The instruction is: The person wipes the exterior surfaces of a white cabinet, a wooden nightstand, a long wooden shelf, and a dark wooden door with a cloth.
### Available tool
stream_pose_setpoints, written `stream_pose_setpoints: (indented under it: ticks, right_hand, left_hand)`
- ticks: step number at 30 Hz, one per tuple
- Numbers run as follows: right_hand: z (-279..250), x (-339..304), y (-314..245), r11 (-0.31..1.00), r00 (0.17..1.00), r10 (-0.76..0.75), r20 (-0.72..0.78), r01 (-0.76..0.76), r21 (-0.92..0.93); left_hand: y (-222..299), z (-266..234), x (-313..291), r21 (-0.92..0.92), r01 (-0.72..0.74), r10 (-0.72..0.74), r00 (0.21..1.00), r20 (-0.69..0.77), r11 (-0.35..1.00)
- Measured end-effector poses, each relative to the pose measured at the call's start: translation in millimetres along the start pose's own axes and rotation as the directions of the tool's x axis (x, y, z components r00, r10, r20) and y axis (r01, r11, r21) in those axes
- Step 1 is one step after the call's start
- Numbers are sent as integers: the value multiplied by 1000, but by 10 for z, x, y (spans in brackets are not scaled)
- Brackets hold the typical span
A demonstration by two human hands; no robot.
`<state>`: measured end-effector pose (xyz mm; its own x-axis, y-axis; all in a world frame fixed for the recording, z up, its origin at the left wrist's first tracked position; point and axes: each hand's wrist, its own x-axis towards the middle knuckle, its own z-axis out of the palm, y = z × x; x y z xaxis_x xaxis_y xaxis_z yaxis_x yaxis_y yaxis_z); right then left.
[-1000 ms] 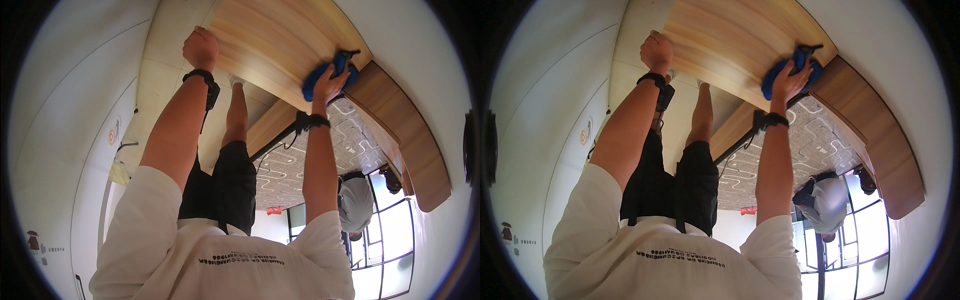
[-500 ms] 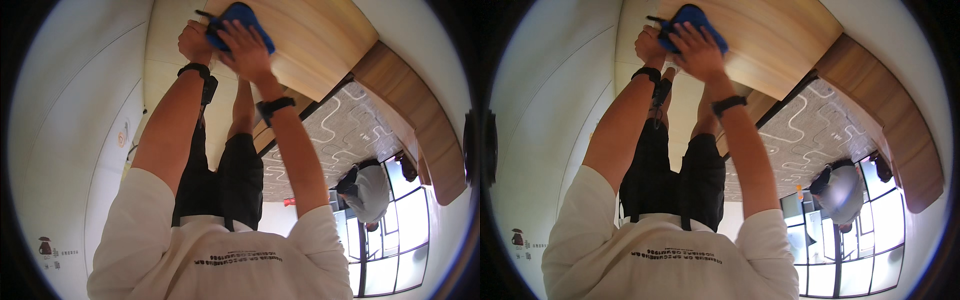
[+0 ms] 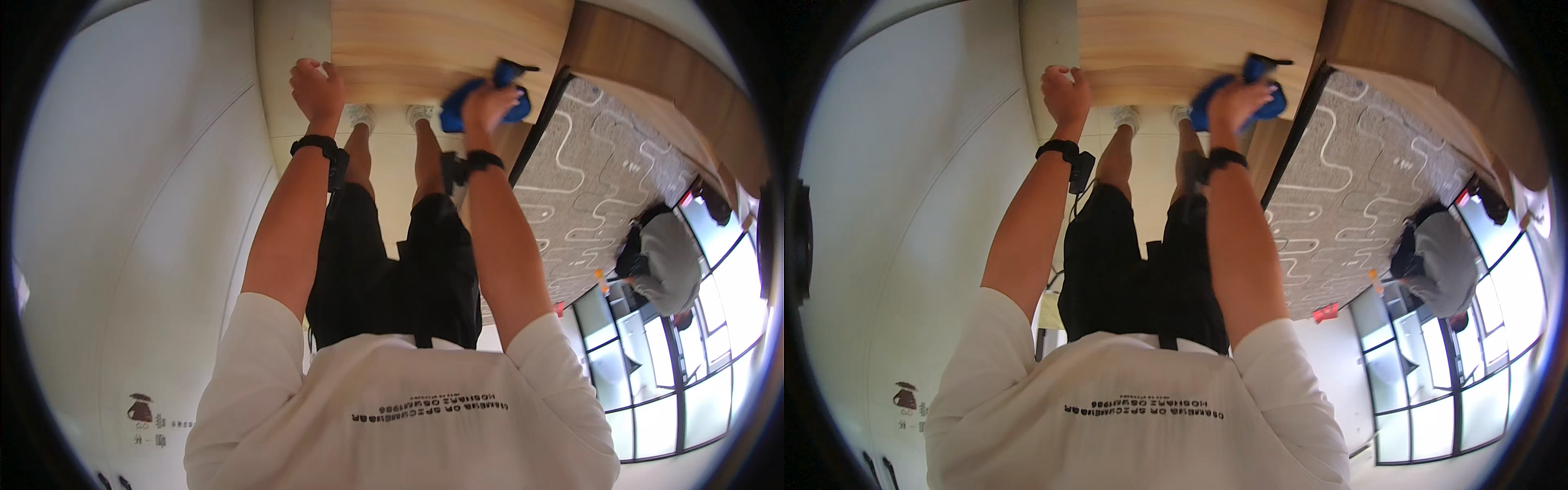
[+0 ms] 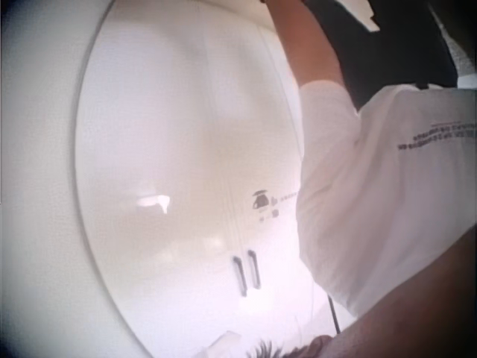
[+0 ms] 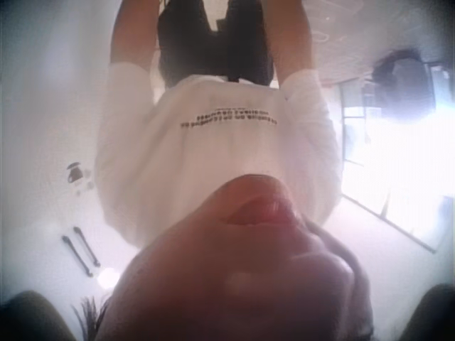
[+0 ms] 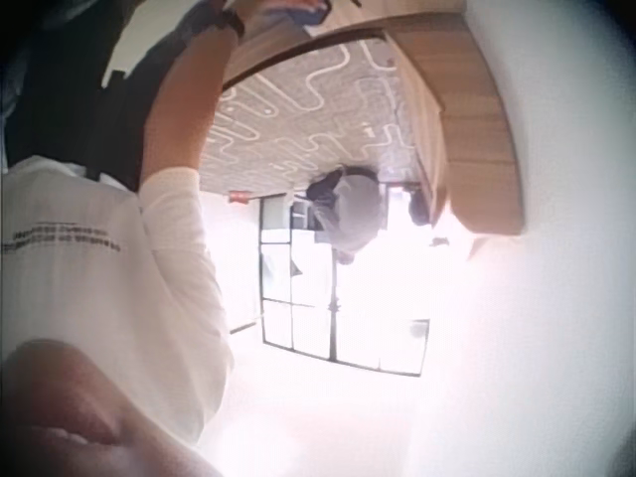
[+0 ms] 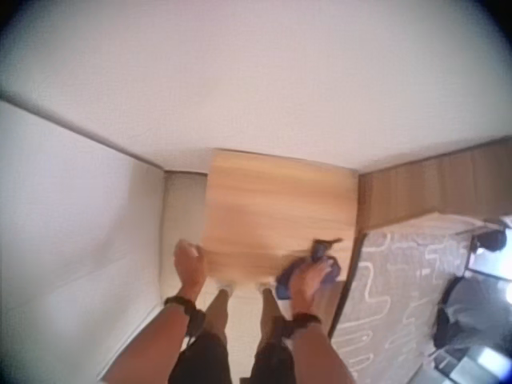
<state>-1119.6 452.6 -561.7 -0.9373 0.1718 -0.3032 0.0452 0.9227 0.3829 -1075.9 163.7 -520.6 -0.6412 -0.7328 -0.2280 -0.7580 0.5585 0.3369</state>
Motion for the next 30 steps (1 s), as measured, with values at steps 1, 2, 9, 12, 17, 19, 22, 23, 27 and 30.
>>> stream_pose_setpoints:
  ticks: [1,2,9,12,17,19,22,23,27,30]
  right_hand:
    - [-205,-174,-353,910,996,81,24,-84,405]
    - [-498,-270,-666,659,983,169,63,-161,735]
    - [-1136,-665,-1146,282,943,-145,298,-249,926]
    - [-982,-645,-731,68,952,-273,139,-125,990]
    - [-523,-649,184,304,927,-374,12,111,946]
    - [-572,-513,442,444,880,-468,76,160,881]
    - [-140,-412,856,567,905,-406,123,144,811]
    - [-169,-313,957,554,926,-350,144,81,829]
    - [-67,-74,1402,448,956,-216,198,-83,890]
    - [29,-206,1315,428,954,-175,242,-148,891]
  left_hand:
    - [-79,-147,3,-114,-8,34,973,230,993]
    - [-52,-250,39,-240,4,106,890,444,971]
    - [102,-379,-251,-347,-586,666,512,543,732]
    - [330,-415,-369,-282,-667,679,460,572,689]
    - [639,-254,-605,-308,-742,696,286,658,596]
    - [874,-130,-586,-351,-699,638,195,745,623]
    - [1508,8,-797,-352,-766,609,64,790,538]
    - [1643,62,-776,-341,-782,600,53,798,522]
    - [2187,266,-675,-440,-773,655,-43,755,457]
    - [2280,277,-625,-471,-703,599,-80,797,533]
